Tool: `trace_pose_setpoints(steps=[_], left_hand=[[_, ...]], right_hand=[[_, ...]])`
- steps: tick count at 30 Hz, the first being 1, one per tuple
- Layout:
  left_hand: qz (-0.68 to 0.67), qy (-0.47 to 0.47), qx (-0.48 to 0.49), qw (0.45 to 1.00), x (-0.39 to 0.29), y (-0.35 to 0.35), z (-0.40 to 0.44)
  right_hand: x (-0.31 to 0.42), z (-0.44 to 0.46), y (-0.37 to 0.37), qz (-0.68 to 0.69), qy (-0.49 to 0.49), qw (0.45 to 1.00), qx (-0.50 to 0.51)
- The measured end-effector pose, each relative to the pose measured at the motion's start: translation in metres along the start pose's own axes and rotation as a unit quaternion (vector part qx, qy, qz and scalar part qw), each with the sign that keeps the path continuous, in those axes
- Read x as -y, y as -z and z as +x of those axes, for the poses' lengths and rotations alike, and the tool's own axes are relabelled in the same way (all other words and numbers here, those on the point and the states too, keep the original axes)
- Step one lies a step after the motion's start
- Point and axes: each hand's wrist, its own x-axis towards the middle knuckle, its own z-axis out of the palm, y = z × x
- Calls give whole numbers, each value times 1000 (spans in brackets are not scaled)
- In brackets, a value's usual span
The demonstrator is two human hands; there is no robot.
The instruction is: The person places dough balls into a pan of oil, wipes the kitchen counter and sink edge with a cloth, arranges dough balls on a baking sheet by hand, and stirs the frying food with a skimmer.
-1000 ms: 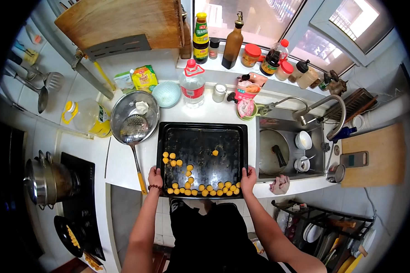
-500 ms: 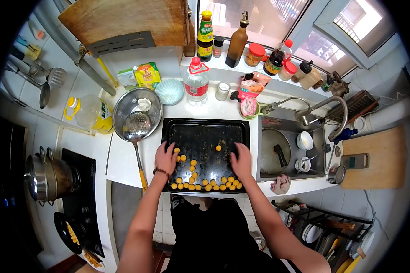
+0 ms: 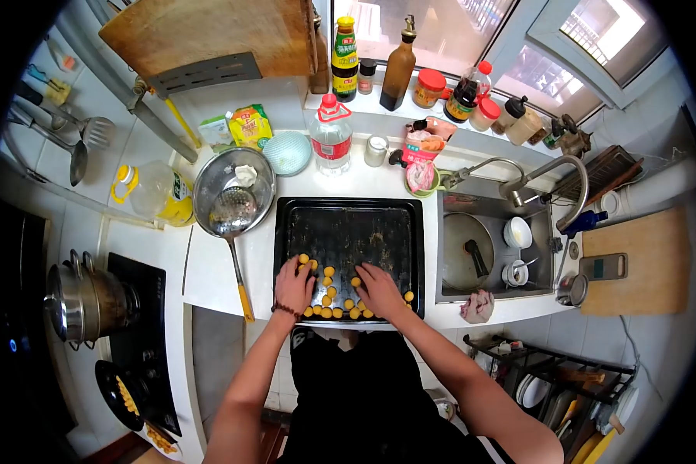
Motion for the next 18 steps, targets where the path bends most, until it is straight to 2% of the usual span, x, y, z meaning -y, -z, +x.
trace_pose_setpoints(steps=[2, 4, 7, 8, 10, 12, 14, 16, 18], left_hand=[[35, -11, -31, 999, 3, -4, 13], [56, -6, 22, 998, 7, -10, 20], [45, 0, 85, 995, 12, -17, 16], [51, 2, 115, 992, 9, -14, 10], [48, -9, 109, 993, 1, -9, -9], [21, -51, 108, 993, -9, 0, -34], [23, -62, 96, 993, -16, 10, -49], [10, -16, 51, 999, -14, 16, -56], [13, 5, 57, 998, -7, 16, -53]], right_hand=[[11, 27, 2, -20, 6, 1000, -18], [18, 41, -11, -20, 28, 999, -16], [31, 49, -34, -76, 151, 985, 25], [32, 42, -37, -75, 151, 985, 25], [38, 23, -34, -68, 135, 985, 88], [35, 0, -22, -39, 149, 986, 68], [28, -20, -3, -12, 93, 995, 34], [11, -35, 13, -17, 74, 997, 12], [-10, -46, 24, -32, -20, 998, -53]])
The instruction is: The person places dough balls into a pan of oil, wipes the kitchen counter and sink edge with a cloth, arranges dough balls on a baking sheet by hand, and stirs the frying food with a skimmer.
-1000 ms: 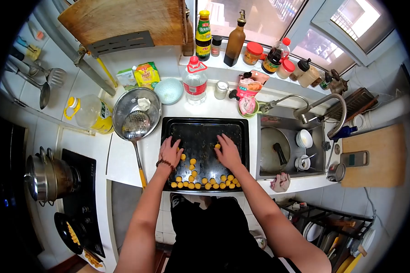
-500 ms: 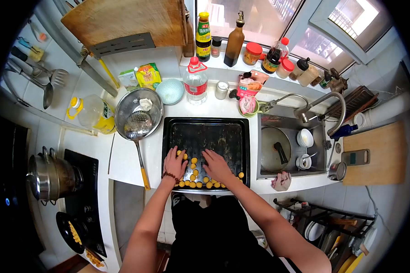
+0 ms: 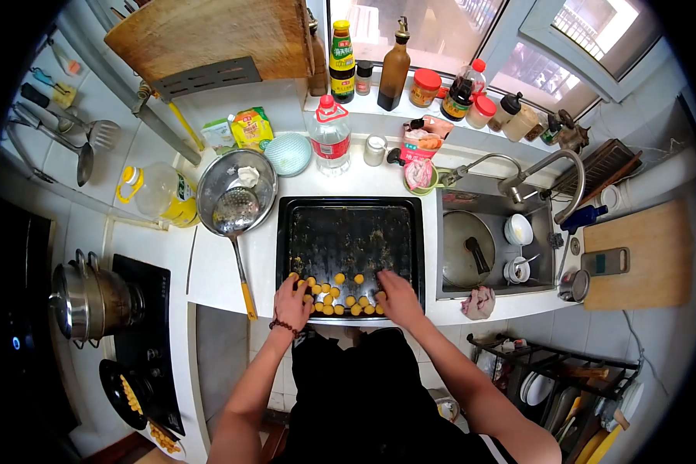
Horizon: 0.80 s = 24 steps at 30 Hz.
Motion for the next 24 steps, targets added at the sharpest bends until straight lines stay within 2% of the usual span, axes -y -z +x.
trace_pose_setpoints(steps=[2, 4, 6, 7, 8, 11, 12, 13, 14, 16, 17, 18, 19, 20, 21, 22, 23, 24], left_hand=[[17, 9, -40, 999, 1, -1, 1], [25, 6, -31, 999, 2, -10, 2], [25, 56, 48, 997, 1, -17, 2], [25, 31, 16, 999, -7, -10, 2], [26, 27, 19, 999, -9, -5, 2], [-124, 85, -91, 985, -18, 17, 2], [-285, 215, -14, 934, -27, 28, 3], [-448, 262, -26, 854, -38, 28, 8], [-597, 299, -38, 744, -53, 26, 11], [-749, 326, 18, 576, -88, 8, 20], [-801, 340, 13, 493, -108, -3, 22], [-859, 264, 72, 433, -128, 18, 25], [-814, 286, 24, 505, -155, 42, 31], [-761, 309, -26, 570, -171, 56, 35], [-729, 205, -48, 651, -161, 47, 35], [-681, 102, -63, 722, -151, 39, 31], [-385, -24, -148, 911, -151, 58, 32], [-385, -26, -156, 909, -143, 62, 34]], right_hand=[[-15, -7, -6, -33, -33, 999, 2], [-20, -17, -11, -66, -68, 995, 1], [-12, -21, -19, 22, -26, 997, 70], [2, -21, -6, 38, 24, 997, 63], [7, -22, 1, 39, 20, 997, 60], [25, -17, 28, 193, -125, 973, -33], [36, -12, 33, 194, -118, 973, -32], [49, -8, 35, 246, -90, 963, -56], [66, -6, 37, 297, -62, 950, -78], [113, 8, 36, 299, 99, 945, -87], [111, 17, 22, 232, 172, 952, -104], [103, 29, 3, 164, 244, 948, -122], [100, 39, -8, 166, 251, 946, -118], [98, 52, -18, 354, 37, 929, -101], [93, 66, -29, 510, -182, 838, -71], [80, 79, -51, 612, -195, 763, -70], [110, 82, -30, 722, -252, 644, -26], [141, 83, -5, 808, -298, 509, 18]])
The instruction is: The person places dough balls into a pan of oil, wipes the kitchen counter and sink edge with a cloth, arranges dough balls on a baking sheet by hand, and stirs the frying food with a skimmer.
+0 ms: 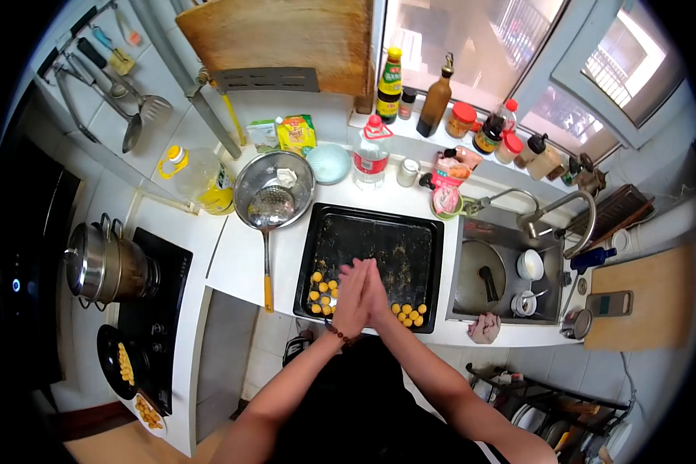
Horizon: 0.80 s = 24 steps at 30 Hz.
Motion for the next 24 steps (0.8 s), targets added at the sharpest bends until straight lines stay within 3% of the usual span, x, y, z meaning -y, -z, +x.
trace_pose_setpoints(steps=[1, 3, 4, 5, 6, 7, 8, 10, 11, 12, 14, 15, 16, 18, 19, 20, 22, 24], left_hand=[[-32, 104, -7, 994, 9, 8, 2], [-98, 303, -18, 948, 39, 26, 9], [-342, 422, -33, 839, 72, 31, 10], [-408, 375, -32, 832, 39, 46, 10], [-470, 325, -28, 820, 4, 60, 10], [-455, 328, -11, 827, -5, 75, 9], [-441, 333, 7, 834, -7, 92, 5], [-330, 228, 43, 915, 40, 135, -9], [-296, 232, -21, 926, 58, 154, -18], [-273, 243, -119, 923, 82, 169, -29], [-133, 315, -176, 923, 149, 211, -57], [-173, 314, -206, 911, 183, 227, -69], [-175, 312, -202, 912, 183, 235, -69], [43, 303, -160, 939, 179, 252, -76], [-33, 282, -175, 943, 239, 246, -86], [83, 321, -118, 936, 242, 249, -84], [93, 348, -19, 933, 263, 251, -82], [49, 356, -16, 933, 258, 249, -78]], right_hand=[[1, -11, -14, -6, 1, 1000, 5], [-3, -23, -34, -181, 159, 963, 125], [-1, -26, -40, -185, 159, 961, 129], [5, -30, -42, -467, 320, 807, 168], [8, -32, -45, -686, 444, 546, 185], [-3, -19, -36, -706, 472, 508, 149], [-13, -4, -21, -708, 474, 503, 149], [-29, 25, -5, -695, 140, 700, 84], [-46, 5, -33, -662, 292, 689, 37], [-58, 10, -34, -703, 326, 625, 95], [-90, 21, -51, -681, 207, 690, 129], [-102, 28, -64, -698, 118, 693, 135], [-132, 53, -51, -704, 119, 685, 142], [-178, 74, -53, -735, 144, 655, 102], [-194, 79, -62, -749, 166, 634, 103], [-209, 86, -73, -761, 189, 611, 105], [-238, 105, -81, -758, 198, 617, 69], [-255, 118, -92, -730, 115, 669, -80]])
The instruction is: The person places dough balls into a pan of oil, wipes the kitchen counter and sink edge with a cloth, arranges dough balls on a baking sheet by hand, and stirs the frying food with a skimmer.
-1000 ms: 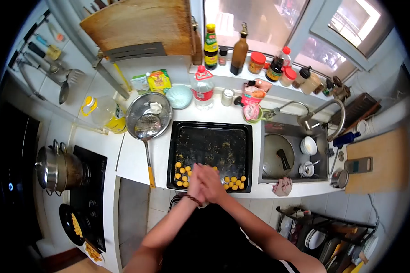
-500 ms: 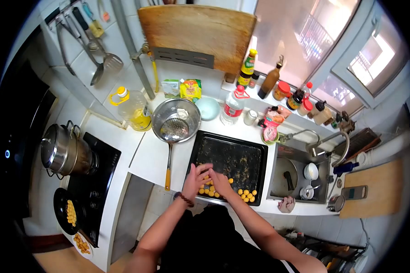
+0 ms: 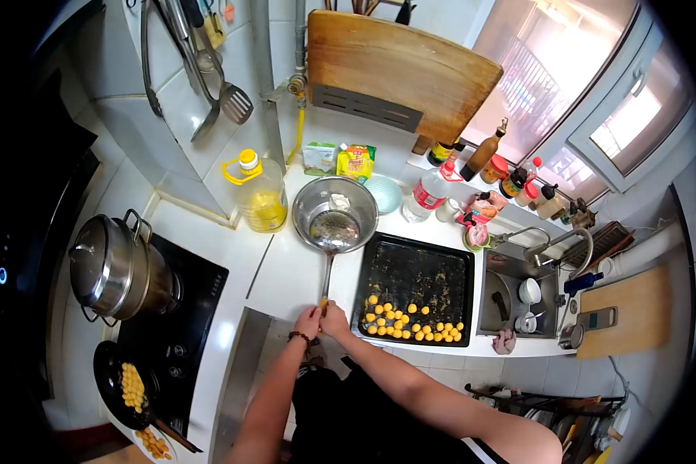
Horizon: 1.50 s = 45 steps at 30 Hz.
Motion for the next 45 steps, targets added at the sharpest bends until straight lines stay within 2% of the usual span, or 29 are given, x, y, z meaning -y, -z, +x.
trace_pose_setpoints(steps=[1, 2, 4, 5, 7, 8, 9, 10, 12, 16, 18, 21, 22, 24, 26, 29, 34, 37, 41, 45], left_hand=[[-36, 13, 20, 999, 2, 3, -3], [-33, 10, 27, 999, 14, 4, 2], [-149, -13, 42, 988, 32, -6, 6], [-208, 11, 60, 976, 22, -1, -4], [-205, 20, 60, 977, 8, 8, -16], [-204, 33, 50, 977, 8, 8, -18], [-223, 24, 46, 973, 22, 5, -18], [-240, 25, 26, 970, -3, 13, -38], [-265, 9, 54, 963, 3, 9, -44], [-287, 3, 43, 957, -20, 7, -87], [-323, 23, 59, 944, -5, 10, -95], [-298, 7, -2, 955, -24, 21, -144], [-306, 15, -42, 951, -22, 27, -160], [-367, 50, -46, 928, -8, 44, -202], [-371, 28, -132, 919, 8, 56, -250], [-356, 72, -179, 914, 49, 71, -317], [-467, 104, -341, 809, 142, 78, -407], [-501, 100, -403, 759, 204, 83, -447], [-537, 121, -448, 704, 243, 110, -492], [-529, 104, -450, 712, 280, 158, -530]], right_hand=[[2, 1, -4, 11, -21, 1000, -20], [-1, 7, -7, 21, -62, 998, 3], [-16, 14, -15, 30, -21, 999, -28], [-21, 17, -19, 30, -26, 999, -36], [-36, 11, -21, 72, 33, 987, -138], [-22, -9, -1, 41, 70, 981, -175], [-11, -23, 21, 35, 74, 982, -172], [-6, -36, 34, 32, 77, 983, -165], [-8, -52, 58, 60, 83, 983, -150], [-11, -96, 102, 141, 194, 958, -158], [-16, -107, 116, 141, 191, 964, -116], [-3, -129, 127, 125, 205, 970, -35], [4, -134, 127, 170, 197, 965, 34], [-9, -128, 96, 272, 167, 935, 153], [16, -145, 84, 328, 73, 905, 260], [44, -173, 60, 331, 94, 858, 381], [106, -224, 35, 223, 140, 817, 513], [144, -257, 6, 165, 176, 800, 549], [184, -295, -54, 118, 216, 794, 555], [235, -336, -120, 90, 240, 823, 507]])
